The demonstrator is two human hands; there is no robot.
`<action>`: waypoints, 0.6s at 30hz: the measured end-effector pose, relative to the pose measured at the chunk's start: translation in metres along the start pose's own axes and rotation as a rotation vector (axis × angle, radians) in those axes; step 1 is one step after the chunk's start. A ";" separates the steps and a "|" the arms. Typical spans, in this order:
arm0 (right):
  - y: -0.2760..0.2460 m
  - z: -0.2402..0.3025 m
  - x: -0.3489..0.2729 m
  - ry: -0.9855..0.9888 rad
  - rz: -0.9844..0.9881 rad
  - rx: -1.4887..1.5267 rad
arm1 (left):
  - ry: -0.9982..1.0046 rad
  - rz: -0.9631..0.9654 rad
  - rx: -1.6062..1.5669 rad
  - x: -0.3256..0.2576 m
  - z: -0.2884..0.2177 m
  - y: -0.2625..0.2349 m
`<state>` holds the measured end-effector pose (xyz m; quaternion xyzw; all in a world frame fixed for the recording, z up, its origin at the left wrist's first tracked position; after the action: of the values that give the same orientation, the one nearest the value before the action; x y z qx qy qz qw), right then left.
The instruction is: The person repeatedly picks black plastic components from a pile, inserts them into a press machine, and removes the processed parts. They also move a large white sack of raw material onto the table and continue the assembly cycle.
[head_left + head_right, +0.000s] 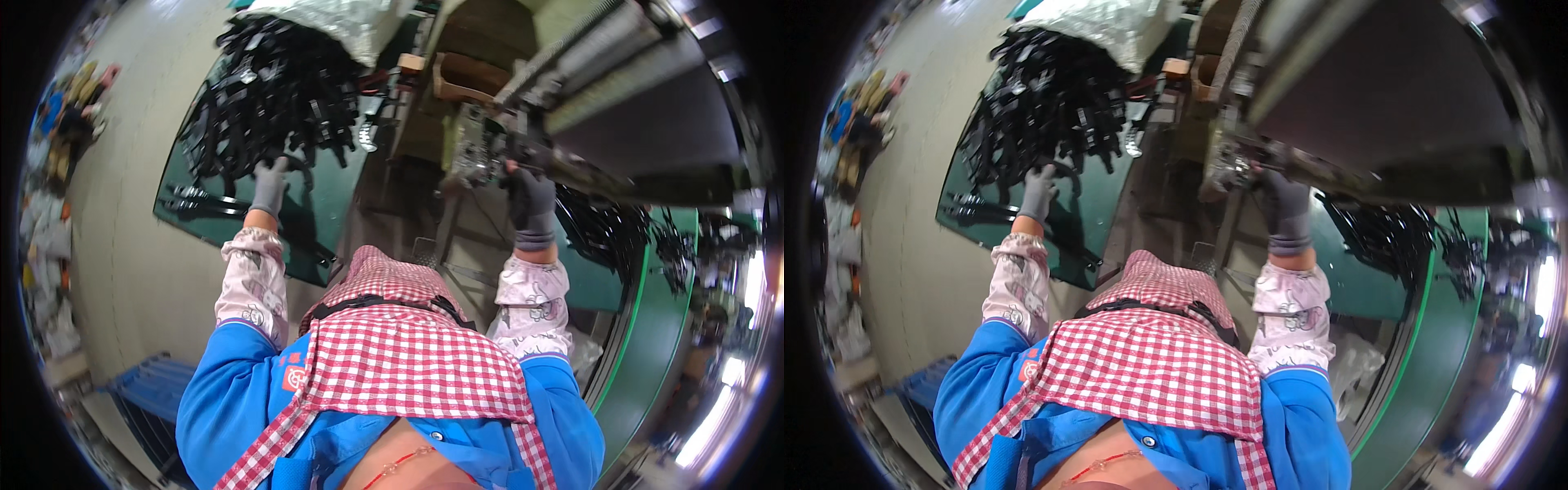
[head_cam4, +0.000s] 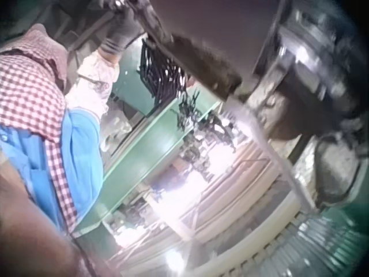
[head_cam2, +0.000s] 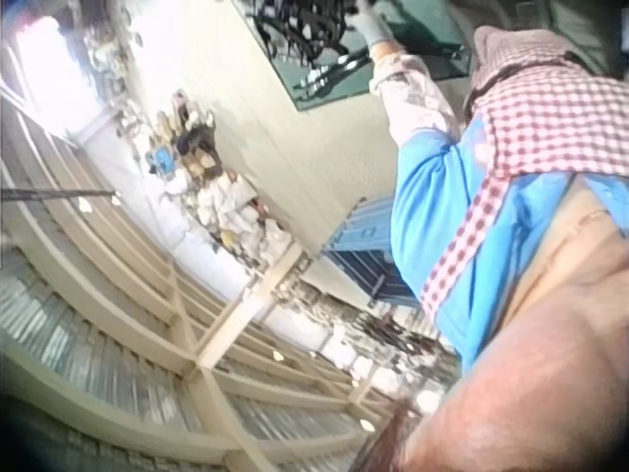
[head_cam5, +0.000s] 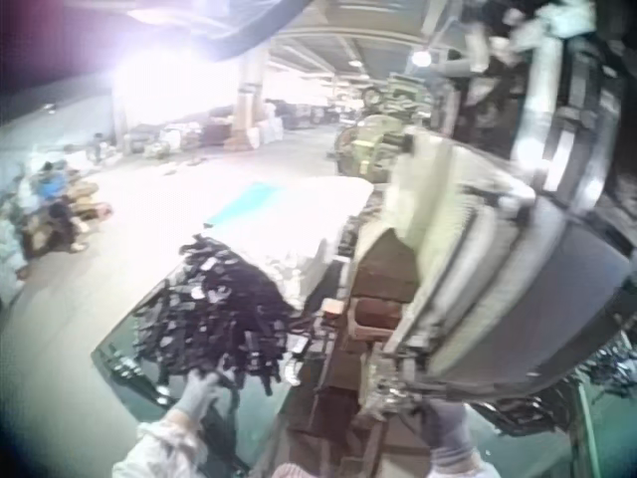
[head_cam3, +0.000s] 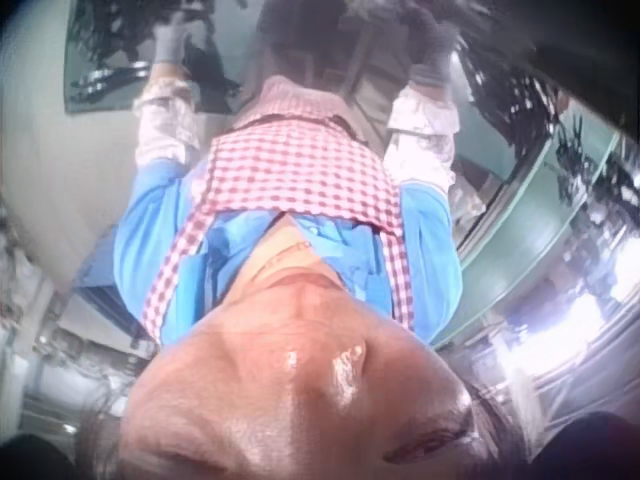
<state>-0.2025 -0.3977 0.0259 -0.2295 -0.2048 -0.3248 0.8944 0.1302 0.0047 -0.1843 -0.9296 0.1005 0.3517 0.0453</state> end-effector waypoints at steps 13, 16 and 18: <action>0.028 0.046 0.051 -0.342 0.263 -0.462 | -0.203 0.033 -0.448 0.028 0.014 -0.011; 0.035 0.020 0.055 -0.271 0.342 -0.449 | 0.117 0.601 -0.515 -0.034 0.029 0.001; 0.036 0.018 0.056 -0.236 0.369 -0.413 | -0.090 0.763 -0.701 -0.071 0.040 0.005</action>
<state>-0.1426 -0.3905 0.0599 -0.4758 -0.1916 -0.1626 0.8429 0.0515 0.0166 -0.1671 -0.7701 0.3066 0.3953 -0.3958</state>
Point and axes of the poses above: each hand's wrist, its own x-axis towards the middle knuckle, its own y-axis out of the palm, z = x × y, the point moved 4 cm from there along x, towards the middle knuckle, and after that the axes turned 15 degrees about -y, right-handed, at the moved point
